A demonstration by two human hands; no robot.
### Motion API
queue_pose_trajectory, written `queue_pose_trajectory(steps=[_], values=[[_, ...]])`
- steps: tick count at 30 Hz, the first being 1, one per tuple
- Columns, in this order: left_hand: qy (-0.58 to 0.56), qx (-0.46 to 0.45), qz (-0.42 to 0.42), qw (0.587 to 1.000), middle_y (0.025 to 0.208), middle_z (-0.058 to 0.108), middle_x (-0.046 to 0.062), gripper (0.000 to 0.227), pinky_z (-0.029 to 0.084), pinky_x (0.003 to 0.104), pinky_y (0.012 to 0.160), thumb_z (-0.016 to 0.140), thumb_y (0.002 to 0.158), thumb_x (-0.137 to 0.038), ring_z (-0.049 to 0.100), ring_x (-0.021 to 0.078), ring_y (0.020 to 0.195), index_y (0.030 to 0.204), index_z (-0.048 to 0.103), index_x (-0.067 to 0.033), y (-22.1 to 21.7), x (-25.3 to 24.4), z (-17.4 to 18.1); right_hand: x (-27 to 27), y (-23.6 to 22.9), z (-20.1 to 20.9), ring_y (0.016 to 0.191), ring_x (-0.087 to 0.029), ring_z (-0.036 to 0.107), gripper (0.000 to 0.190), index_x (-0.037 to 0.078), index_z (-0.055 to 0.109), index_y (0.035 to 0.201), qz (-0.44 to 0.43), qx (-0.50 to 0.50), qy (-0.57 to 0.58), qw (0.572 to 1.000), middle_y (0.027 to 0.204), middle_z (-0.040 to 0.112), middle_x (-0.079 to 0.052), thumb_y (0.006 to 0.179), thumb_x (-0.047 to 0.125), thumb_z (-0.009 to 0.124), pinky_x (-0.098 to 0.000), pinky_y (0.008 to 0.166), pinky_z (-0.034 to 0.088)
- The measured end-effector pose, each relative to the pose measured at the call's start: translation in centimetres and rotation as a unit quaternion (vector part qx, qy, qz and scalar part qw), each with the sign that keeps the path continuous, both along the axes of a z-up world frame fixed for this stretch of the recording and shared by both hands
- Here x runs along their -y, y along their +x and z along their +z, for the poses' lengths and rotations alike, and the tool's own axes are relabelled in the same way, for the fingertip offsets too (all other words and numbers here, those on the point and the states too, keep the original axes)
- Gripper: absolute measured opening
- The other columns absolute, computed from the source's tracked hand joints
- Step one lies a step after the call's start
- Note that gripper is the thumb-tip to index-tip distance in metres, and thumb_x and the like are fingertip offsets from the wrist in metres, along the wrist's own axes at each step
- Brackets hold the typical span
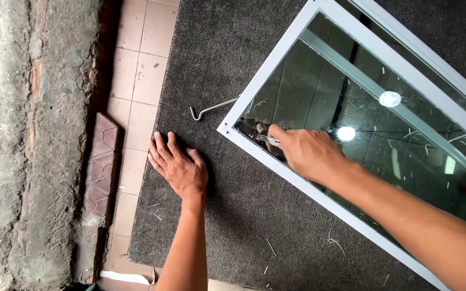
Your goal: Removing a glass pane from a window frame by cutting sealant with a utility knife and removing metal brackets.
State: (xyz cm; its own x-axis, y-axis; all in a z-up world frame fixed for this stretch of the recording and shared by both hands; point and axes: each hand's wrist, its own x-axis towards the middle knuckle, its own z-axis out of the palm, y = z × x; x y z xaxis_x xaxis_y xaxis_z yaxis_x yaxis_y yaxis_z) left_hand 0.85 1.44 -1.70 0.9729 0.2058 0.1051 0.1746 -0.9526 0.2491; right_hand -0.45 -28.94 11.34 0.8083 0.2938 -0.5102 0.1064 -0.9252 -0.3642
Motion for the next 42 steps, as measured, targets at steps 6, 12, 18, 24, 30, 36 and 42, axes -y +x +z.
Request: queue_pose_trajectory(steps=[6, 12, 18, 24, 30, 36, 42], values=[[0.0, -0.004, -0.008, 1.0, 0.177, 0.036, 0.016, 0.065, 0.015, 0.058, 0.138, 0.06, 0.094, -0.026, 0.025, 0.0405, 0.167, 0.157, 0.053, -0.0132, 0.0, -0.1, -0.1, -3.3, -3.1, 0.7, 0.088, -0.047, 0.079, 0.036, 0.01, 0.057, 0.143, -0.154, 0.052, 0.137, 0.977, 0.099, 0.073, -0.024, 0.11, 0.004, 0.044, -0.0535, 0.07, 0.066], [0.001, -0.01, 0.0, 1.0, 0.179, 0.035, 0.015, 0.064, 0.012, 0.057, 0.138, 0.059, 0.095, -0.028, 0.022, 0.0401, 0.168, 0.158, 0.054, -0.0135, 0.0, -0.1, -0.4, -2.8, -6.7, -3.8, 0.094, -0.047, 0.077, 0.036, 0.015, 0.062, 0.145, -0.145, 0.065, 0.129, 0.979, 0.105, 0.07, -0.02, 0.112, 0.01, 0.048, -0.0567, 0.075, 0.066], [-0.002, -0.016, -0.002, 1.0, 0.179, 0.034, 0.015, 0.064, 0.01, 0.058, 0.138, 0.059, 0.096, -0.028, 0.022, 0.0401, 0.168, 0.158, 0.053, -0.0138, 0.0, 0.0, -0.1, -4.1, -5.9, -3.7, 0.094, -0.045, 0.077, 0.036, 0.021, 0.062, 0.145, -0.158, 0.064, 0.105, 0.98, 0.103, 0.067, -0.015, 0.113, 0.013, 0.048, -0.057, 0.075, 0.068], [-0.002, -0.019, 0.001, 1.0, 0.179, 0.034, 0.014, 0.065, 0.011, 0.057, 0.138, 0.058, 0.095, -0.029, 0.022, 0.0395, 0.168, 0.158, 0.053, -0.0144, 0.0, 0.0, -0.3, -5.7, -3.4, -3.4, 0.089, -0.047, 0.079, 0.033, 0.018, 0.064, 0.14, -0.153, 0.073, 0.121, 0.978, 0.101, 0.071, -0.018, 0.114, 0.012, 0.046, -0.0556, 0.068, 0.067], [-0.003, -0.022, 0.002, 1.0, 0.18, 0.033, 0.014, 0.065, 0.011, 0.057, 0.138, 0.059, 0.095, -0.029, 0.021, 0.0389, 0.169, 0.158, 0.054, -0.0145, 0.0, 0.1, -0.1, -5.9, -2.4, -4.0, 0.088, -0.049, 0.077, 0.03, 0.019, 0.064, 0.138, -0.133, 0.09, 0.109, 0.981, 0.103, 0.07, -0.019, 0.112, 0.013, 0.05, -0.0586, 0.066, 0.065], [-0.002, -0.027, -0.005, 1.0, 0.179, 0.032, 0.014, 0.065, 0.012, 0.057, 0.138, 0.057, 0.095, -0.028, 0.021, 0.0397, 0.168, 0.159, 0.052, -0.0146, 0.1, -0.1, -0.1, -5.7, -2.3, -4.3, 0.087, -0.05, 0.077, 0.028, 0.019, 0.063, 0.136, -0.124, 0.091, 0.104, 0.983, 0.103, 0.07, -0.02, 0.111, 0.014, 0.051, -0.0583, 0.069, 0.065], [0.002, -0.021, 0.003, 1.0, 0.18, 0.033, 0.014, 0.066, 0.011, 0.057, 0.138, 0.059, 0.095, -0.029, 0.021, 0.0397, 0.169, 0.159, 0.053, -0.0147, 0.0, -0.1, -0.3, -5.0, -2.3, 0.2, 0.09, -0.051, 0.08, 0.03, 0.015, 0.065, 0.135, -0.152, 0.033, 0.141, 0.978, 0.111, 0.075, -0.026, 0.112, 0.009, 0.046, -0.0568, 0.072, 0.067]])
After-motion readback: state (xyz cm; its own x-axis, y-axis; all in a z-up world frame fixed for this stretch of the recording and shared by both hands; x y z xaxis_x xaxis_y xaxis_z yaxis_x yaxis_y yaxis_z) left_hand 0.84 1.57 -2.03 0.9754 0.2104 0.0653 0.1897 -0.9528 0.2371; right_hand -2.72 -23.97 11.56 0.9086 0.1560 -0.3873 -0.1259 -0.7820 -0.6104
